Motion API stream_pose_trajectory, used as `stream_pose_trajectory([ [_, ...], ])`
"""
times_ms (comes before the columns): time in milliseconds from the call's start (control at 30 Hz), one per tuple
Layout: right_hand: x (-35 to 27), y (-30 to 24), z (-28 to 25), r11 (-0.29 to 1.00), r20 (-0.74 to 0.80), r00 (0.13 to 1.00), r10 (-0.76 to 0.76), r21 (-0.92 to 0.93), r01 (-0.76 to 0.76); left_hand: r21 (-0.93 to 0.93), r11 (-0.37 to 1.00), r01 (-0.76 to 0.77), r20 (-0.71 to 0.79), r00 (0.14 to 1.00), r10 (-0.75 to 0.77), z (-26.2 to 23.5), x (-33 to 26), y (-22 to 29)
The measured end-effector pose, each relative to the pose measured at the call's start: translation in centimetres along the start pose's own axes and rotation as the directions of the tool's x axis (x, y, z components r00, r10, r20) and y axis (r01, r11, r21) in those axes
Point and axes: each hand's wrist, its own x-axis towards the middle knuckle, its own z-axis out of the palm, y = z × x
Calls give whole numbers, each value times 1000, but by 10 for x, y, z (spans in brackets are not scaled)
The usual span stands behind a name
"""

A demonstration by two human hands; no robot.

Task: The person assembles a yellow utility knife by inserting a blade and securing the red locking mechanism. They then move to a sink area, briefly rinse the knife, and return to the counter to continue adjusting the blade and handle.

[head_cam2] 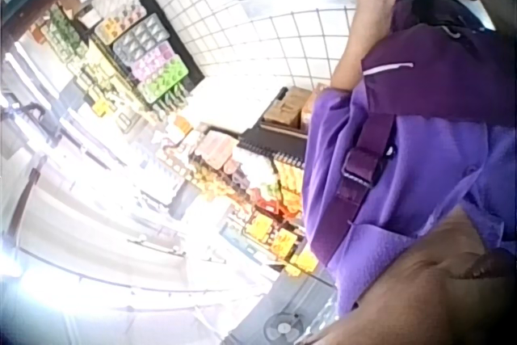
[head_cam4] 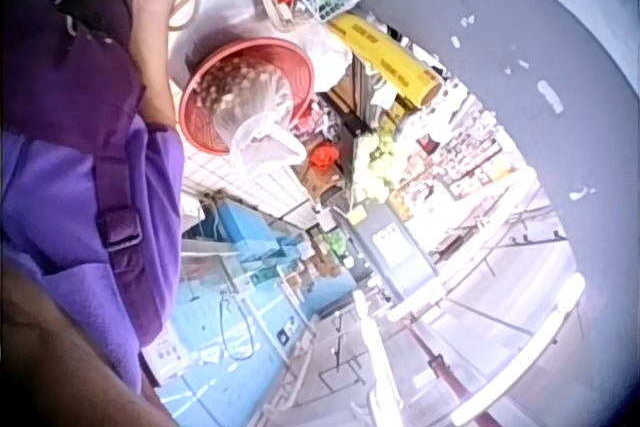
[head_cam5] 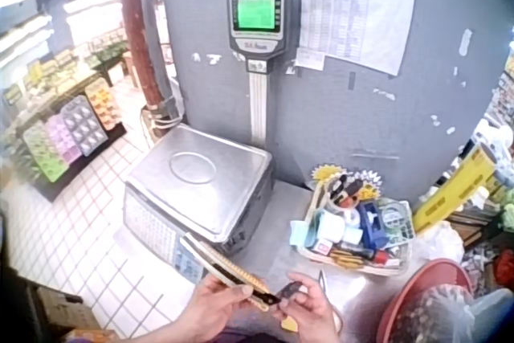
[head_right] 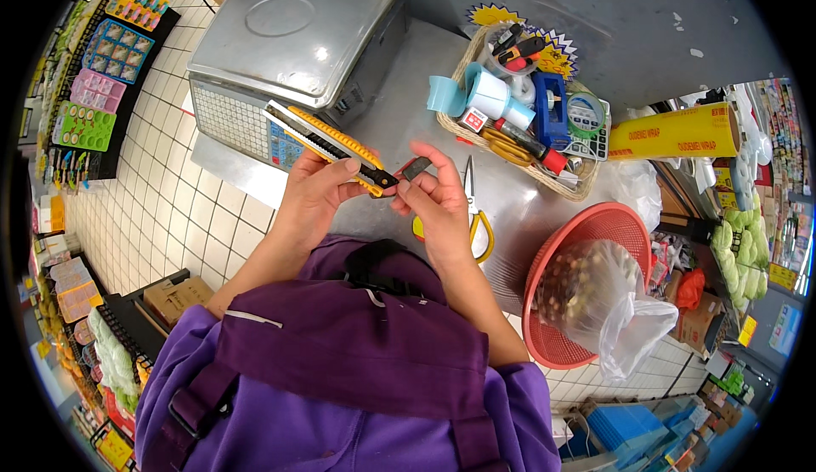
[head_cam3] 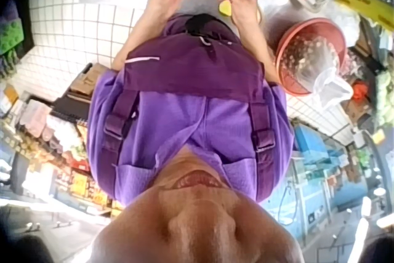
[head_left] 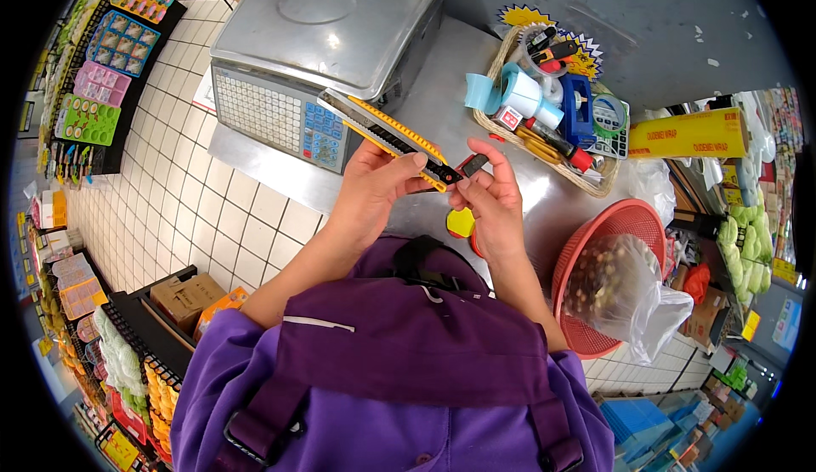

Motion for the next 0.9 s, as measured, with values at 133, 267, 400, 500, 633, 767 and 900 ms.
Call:
stream_pose_trajectory([
  [133,0,-1,7,999,-52,999,0,36,2,-9,999,-38,-38,999,38,-3,1,-4],
  [267,-3,0,13,989,-66,998,9,148,1,-8,998,-57,-59,997,57,-6,2,-6],
  [400,-6,0,18,966,-73,997,4,256,15,-9,997,-79,-76,994,78,-5,2,-4],
  [500,-5,1,16,961,-75,997,11,275,10,2,997,-83,-77,994,83,-5,1,-4],
  [633,-3,8,13,961,-74,997,-20,275,39,5,997,-75,-73,995,76,-5,1,-5],
  [767,-2,11,11,954,-59,998,-20,299,37,9,996,-91,-74,993,91,-5,0,-6],
  [900,-1,9,13,980,-75,995,62,194,-46,25,994,-107,-54,993,108,-8,1,-10],
])
